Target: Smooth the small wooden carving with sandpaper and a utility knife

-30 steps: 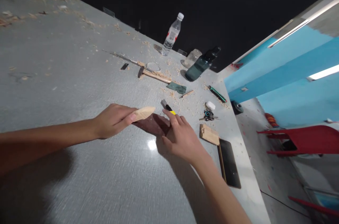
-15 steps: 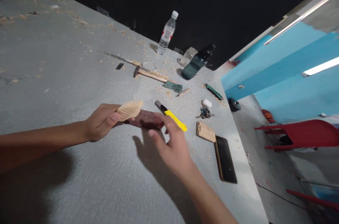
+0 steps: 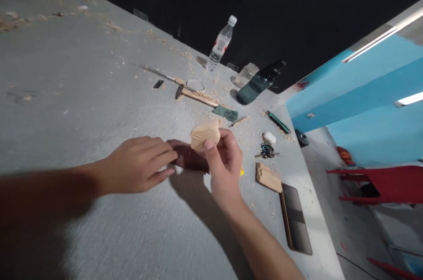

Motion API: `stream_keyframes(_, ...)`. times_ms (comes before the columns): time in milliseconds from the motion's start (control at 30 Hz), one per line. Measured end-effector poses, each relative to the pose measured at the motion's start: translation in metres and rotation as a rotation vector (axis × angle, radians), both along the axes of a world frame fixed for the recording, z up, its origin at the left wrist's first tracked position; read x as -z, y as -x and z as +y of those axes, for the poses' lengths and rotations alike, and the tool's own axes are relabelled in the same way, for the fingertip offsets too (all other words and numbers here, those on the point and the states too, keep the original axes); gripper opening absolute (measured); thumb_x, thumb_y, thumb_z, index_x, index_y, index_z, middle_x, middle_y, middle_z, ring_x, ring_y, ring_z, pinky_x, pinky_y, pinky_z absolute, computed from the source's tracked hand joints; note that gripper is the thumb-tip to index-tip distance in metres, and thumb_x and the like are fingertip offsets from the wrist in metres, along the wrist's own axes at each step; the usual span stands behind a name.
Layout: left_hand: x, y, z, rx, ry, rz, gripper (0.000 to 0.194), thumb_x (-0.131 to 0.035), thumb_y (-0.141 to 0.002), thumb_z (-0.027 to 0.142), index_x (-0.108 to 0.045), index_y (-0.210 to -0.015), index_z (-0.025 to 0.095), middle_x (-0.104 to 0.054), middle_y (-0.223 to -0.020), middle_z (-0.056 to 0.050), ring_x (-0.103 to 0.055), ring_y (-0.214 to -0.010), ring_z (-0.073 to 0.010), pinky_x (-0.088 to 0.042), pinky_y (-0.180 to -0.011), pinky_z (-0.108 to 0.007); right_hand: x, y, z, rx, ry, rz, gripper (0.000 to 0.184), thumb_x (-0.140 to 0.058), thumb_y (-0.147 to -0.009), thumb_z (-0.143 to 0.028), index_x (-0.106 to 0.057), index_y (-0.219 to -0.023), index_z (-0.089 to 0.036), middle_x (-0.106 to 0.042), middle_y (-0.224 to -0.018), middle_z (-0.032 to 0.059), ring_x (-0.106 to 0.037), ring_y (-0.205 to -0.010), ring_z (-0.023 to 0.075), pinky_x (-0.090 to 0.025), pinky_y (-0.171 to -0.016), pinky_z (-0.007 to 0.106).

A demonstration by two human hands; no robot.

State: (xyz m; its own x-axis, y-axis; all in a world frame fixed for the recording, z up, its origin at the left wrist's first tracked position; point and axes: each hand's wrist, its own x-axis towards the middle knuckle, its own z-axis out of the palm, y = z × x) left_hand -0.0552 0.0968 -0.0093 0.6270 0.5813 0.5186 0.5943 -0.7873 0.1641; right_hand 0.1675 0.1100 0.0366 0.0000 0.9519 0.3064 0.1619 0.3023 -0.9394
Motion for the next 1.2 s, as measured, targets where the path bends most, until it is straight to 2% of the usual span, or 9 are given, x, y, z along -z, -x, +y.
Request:
stream_keyframes(100,0.001,-0.01,-0.02,-0.086,-0.225,0.174,0.033,-0.059,-0.102,0.024,-0.07,-0.129,0.008,-0.076,-0.123,-0.015,-0.071,-0.102,-0.0293,-0.055,-0.078,-0.042,0.001,-0.011,0.019,-0.012,-0.13,-0.452,0.012,-0.067,-0.099,-0.036,-0.067,-0.1,-0.025,-0.061,-0.075,-0.0041,-0.053,-0.06,0.0124,-0.042,-0.055,0.026)
stream_keyframes(167,0.002,-0.015,-0.03,-0.042,-0.216,0.227,0.045,-0.056,-0.105,0.036,-0.071,-0.132,0.004,-0.074,-0.133,-0.019,-0.07,-0.114,-0.0336,-0.057,-0.089,-0.045,0.008,-0.014,0.022,-0.064,-0.156,-0.706,0.013,-0.063,-0.099,-0.032,-0.067,-0.107,-0.022,-0.066,-0.076,-0.0024,-0.055,-0.058,0.0129,-0.043,-0.054,0.027)
stream_keyframes(267,0.009,-0.016,-0.035,-0.037,-0.149,0.232,0.066,-0.057,-0.103,0.055,-0.071,-0.133,-0.002,-0.072,-0.138,-0.025,-0.065,-0.127,-0.0391,-0.053,-0.104,-0.049,0.021,-0.016,0.019,-0.146,-0.127,-0.876,0.02,-0.058,-0.101,-0.031,-0.067,-0.116,-0.021,-0.077,-0.087,0.0022,-0.067,-0.065,0.016,-0.051,-0.06,0.03)
stream_keyframes(400,0.019,-0.015,-0.03,-0.04,-0.069,0.169,0.079,-0.062,-0.098,0.068,-0.073,-0.127,-0.004,-0.074,-0.133,-0.027,-0.066,-0.123,-0.04,-0.053,-0.105,-0.05,0.032,-0.02,0.016,-0.169,-0.176,-0.921,0.029,-0.057,-0.105,-0.03,-0.065,-0.13,-0.019,-0.084,-0.107,0.0089,-0.08,-0.083,0.0221,-0.061,-0.071,0.035)
stream_keyframes(600,0.017,-0.015,-0.028,-0.015,-0.002,0.197,0.072,-0.063,-0.098,0.067,-0.074,-0.127,0.002,-0.075,-0.13,-0.02,-0.066,-0.115,-0.035,-0.055,-0.101,-0.048,0.039,-0.021,0.014,-0.221,-0.309,-0.969,0.032,-0.061,-0.105,-0.026,-0.062,-0.135,-0.014,-0.083,-0.115,0.0154,-0.082,-0.092,0.028,-0.065,-0.077,0.042)
stream_keyframes(733,0.012,-0.01,-0.017,0.017,0.026,0.174,0.059,-0.06,-0.103,0.056,-0.074,-0.127,0.004,-0.076,-0.124,-0.017,-0.067,-0.109,-0.0317,-0.058,-0.096,-0.046,0.041,-0.019,0.013,-0.246,-0.318,-0.943,0.032,-0.062,-0.105,-0.024,-0.06,-0.137,-0.018,-0.083,-0.118,0.0123,-0.081,-0.097,0.0269,-0.066,-0.081,0.04)
stream_keyframes(867,0.011,0.002,0.004,0.064,0.059,0.146,0.027,-0.057,-0.105,0.032,-0.075,-0.116,0.014,-0.076,-0.106,-0.009,-0.065,-0.095,-0.0247,-0.06,-0.086,-0.042,0.047,-0.02,0.017,-0.234,-0.303,-0.901,0.032,-0.06,-0.104,-0.023,-0.061,-0.136,-0.023,-0.083,-0.116,0.0081,-0.081,-0.092,0.0246,-0.067,-0.078,0.039)
stream_keyframes(967,0.012,0.01,0.02,0.09,0.043,0.139,0.02,-0.057,-0.102,0.016,-0.075,-0.111,0.017,-0.076,-0.105,-0.006,-0.065,-0.094,-0.0222,-0.06,-0.083,-0.039,0.05,-0.02,0.018,-0.241,-0.3,-0.896,0.032,-0.06,-0.103,-0.022,-0.063,-0.135,-0.026,-0.083,-0.119,0.0065,-0.081,-0.09,0.0235,-0.068,-0.08,0.038)
stream_keyframes(1200,0.012,0.016,0.035,0.152,0.158,0.085,0.027,-0.051,-0.109,0.024,-0.076,-0.101,0.02,-0.075,-0.1,-0.004,-0.065,-0.091,-0.0204,-0.059,-0.082,-0.038,0.049,-0.021,0.014,-0.273,-0.285,-0.872,0.039,-0.061,-0.102,-0.02,-0.06,-0.141,-0.026,-0.082,-0.122,0.0067,-0.081,-0.098,0.0243,-0.068,-0.09,0.039)
